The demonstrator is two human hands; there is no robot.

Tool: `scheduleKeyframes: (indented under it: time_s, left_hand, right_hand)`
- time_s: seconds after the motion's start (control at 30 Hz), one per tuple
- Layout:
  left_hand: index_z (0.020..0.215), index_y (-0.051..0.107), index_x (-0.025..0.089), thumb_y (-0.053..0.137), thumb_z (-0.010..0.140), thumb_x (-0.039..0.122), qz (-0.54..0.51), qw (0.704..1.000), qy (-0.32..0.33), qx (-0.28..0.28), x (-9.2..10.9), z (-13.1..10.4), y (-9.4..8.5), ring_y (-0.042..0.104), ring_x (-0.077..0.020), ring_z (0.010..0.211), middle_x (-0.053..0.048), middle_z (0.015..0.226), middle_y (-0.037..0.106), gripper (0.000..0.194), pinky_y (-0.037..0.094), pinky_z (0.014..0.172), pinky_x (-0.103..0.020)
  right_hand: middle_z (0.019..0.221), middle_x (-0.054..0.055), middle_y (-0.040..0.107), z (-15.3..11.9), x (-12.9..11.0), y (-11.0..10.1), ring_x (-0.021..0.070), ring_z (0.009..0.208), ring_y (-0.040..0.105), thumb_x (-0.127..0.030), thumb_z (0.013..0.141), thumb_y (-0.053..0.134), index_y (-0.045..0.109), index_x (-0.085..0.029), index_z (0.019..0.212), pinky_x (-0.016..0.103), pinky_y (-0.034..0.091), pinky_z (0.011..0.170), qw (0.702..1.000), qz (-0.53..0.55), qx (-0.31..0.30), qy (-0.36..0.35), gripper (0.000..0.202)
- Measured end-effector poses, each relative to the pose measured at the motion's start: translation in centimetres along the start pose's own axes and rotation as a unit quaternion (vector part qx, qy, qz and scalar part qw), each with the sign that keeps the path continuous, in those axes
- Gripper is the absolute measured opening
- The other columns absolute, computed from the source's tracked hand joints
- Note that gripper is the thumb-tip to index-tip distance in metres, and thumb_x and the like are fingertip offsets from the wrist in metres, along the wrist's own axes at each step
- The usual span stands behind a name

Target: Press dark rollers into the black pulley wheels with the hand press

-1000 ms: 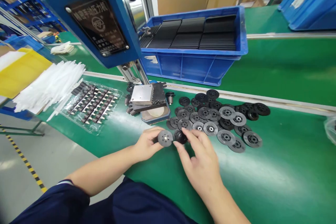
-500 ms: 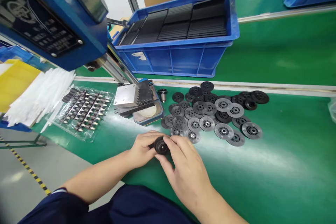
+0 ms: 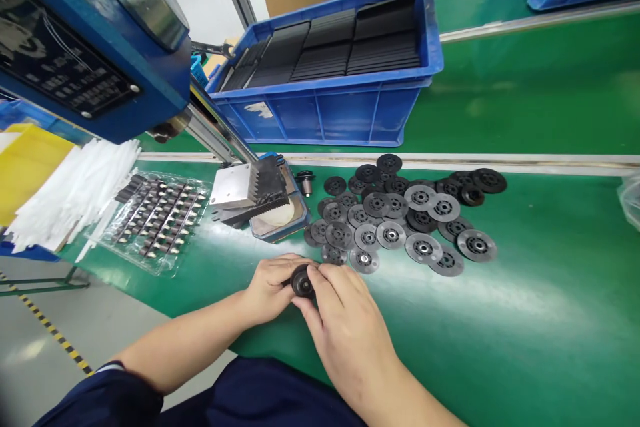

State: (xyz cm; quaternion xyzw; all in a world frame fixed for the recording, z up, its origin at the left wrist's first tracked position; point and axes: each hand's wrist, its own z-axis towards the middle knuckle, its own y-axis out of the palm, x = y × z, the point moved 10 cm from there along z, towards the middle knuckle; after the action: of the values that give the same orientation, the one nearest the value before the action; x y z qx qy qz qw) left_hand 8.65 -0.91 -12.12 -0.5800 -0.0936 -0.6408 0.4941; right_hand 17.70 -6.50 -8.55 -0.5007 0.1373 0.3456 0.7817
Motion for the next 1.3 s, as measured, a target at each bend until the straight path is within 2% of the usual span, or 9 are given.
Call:
scheduleKeyframes:
  time_s: [0.5, 0.73, 0.83, 0.93, 1.0, 1.1, 1.2, 1.3]
  left_hand:
    - [0.112, 0.067, 0.019, 0.054, 0.089, 0.012, -0.007, 1.000, -0.018, -0.007, -0.2, -0.3, 0.1, 0.068, -0.0197, 0.098, -0.009, 0.108, 0.072, 0.027, 0.054, 0.092, -0.038]
    - [0.108, 0.069, 0.018, 0.055, 0.088, 0.014, -0.004, 0.999, -0.035, 0.006, -0.8, -0.3, 0.1, 0.068, -0.0198, 0.092, -0.009, 0.098, 0.073, 0.024, 0.054, 0.087, -0.037]
    - [0.101, 0.070, 0.017, 0.057, 0.085, 0.012, -0.002, 0.997, -0.072, 0.019, -1.6, -0.3, 0.1, 0.066, -0.0186, 0.084, -0.007, 0.089, 0.072, 0.021, 0.053, 0.080, -0.034]
    - [0.104, 0.067, 0.016, 0.062, 0.083, 0.016, -0.043, 0.988, -0.142, 0.037, -3.1, -0.7, 0.0, 0.064, -0.0168, 0.080, -0.006, 0.089, 0.070, 0.021, 0.052, 0.076, -0.030]
    - [0.107, 0.062, 0.015, 0.067, 0.083, 0.022, -0.111, 0.976, -0.183, 0.050, -3.9, -1.0, 0.1, 0.064, -0.0162, 0.081, -0.006, 0.092, 0.070, 0.025, 0.051, 0.077, -0.029]
    - [0.099, 0.057, 0.014, 0.070, 0.082, 0.030, -0.198, 0.954, -0.215, 0.062, -4.3, -1.1, 0.4, 0.064, -0.0150, 0.080, -0.005, 0.087, 0.068, 0.026, 0.050, 0.076, -0.028]
    - [0.091, 0.055, 0.014, 0.071, 0.080, 0.036, -0.239, 0.940, -0.235, 0.069, -4.4, -0.9, 0.5, 0.063, -0.0134, 0.074, -0.004, 0.079, 0.067, 0.030, 0.048, 0.072, -0.027]
    - [0.088, 0.055, 0.013, 0.074, 0.076, 0.042, -0.262, 0.930, -0.247, 0.078, -4.4, -0.9, 0.4, 0.061, -0.0121, 0.070, -0.003, 0.075, 0.066, 0.037, 0.046, 0.068, -0.026]
  right_hand:
    - [0.103, 0.012, 0.057, 0.0, -0.6, 0.5, 0.0213, 0.093, 0.053, -0.013, 0.087, 0.063, 0.054, -0.010, 0.116, 0.040, 0.052, 0.082, 1.000, 0.017, 0.014, 0.001, 0.031]
    - [0.106, 0.011, 0.057, 0.1, 0.1, 0.8, 0.0217, 0.097, 0.054, -0.018, 0.089, 0.062, 0.053, -0.011, 0.120, 0.040, 0.052, 0.085, 1.000, 0.018, 0.025, 0.004, 0.033]
    - [0.104, 0.011, 0.058, 0.2, 0.8, 0.7, 0.0214, 0.096, 0.055, -0.023, 0.091, 0.060, 0.052, -0.012, 0.123, 0.039, 0.053, 0.083, 0.999, 0.015, 0.029, 0.009, 0.034]
    - [0.103, 0.012, 0.059, 0.4, 1.5, 0.4, 0.0220, 0.096, 0.057, -0.030, 0.093, 0.057, 0.053, -0.012, 0.125, 0.039, 0.054, 0.082, 0.999, 0.013, 0.034, 0.016, 0.036]
    - [0.102, 0.012, 0.061, 0.6, 2.1, 0.3, 0.0216, 0.095, 0.059, -0.035, 0.094, 0.056, 0.055, -0.013, 0.124, 0.037, 0.054, 0.080, 0.999, 0.025, 0.035, 0.033, 0.037]
    - [0.100, 0.011, 0.063, 0.9, 3.6, 0.4, 0.0191, 0.091, 0.061, -0.038, 0.096, 0.050, 0.060, -0.014, 0.119, 0.033, 0.054, 0.078, 0.993, 0.081, 0.023, 0.080, 0.035]
    - [0.096, 0.009, 0.065, 0.7, 5.9, 0.7, 0.0182, 0.092, 0.061, -0.042, 0.099, 0.041, 0.065, -0.015, 0.112, 0.032, 0.052, 0.082, 0.978, 0.148, 0.013, 0.149, 0.038]
    - [0.087, 0.006, 0.064, 0.2, 8.1, 1.6, 0.0151, 0.077, 0.061, -0.049, 0.099, 0.037, 0.066, -0.015, 0.112, 0.028, 0.051, 0.072, 0.953, 0.205, -0.007, 0.222, 0.046]
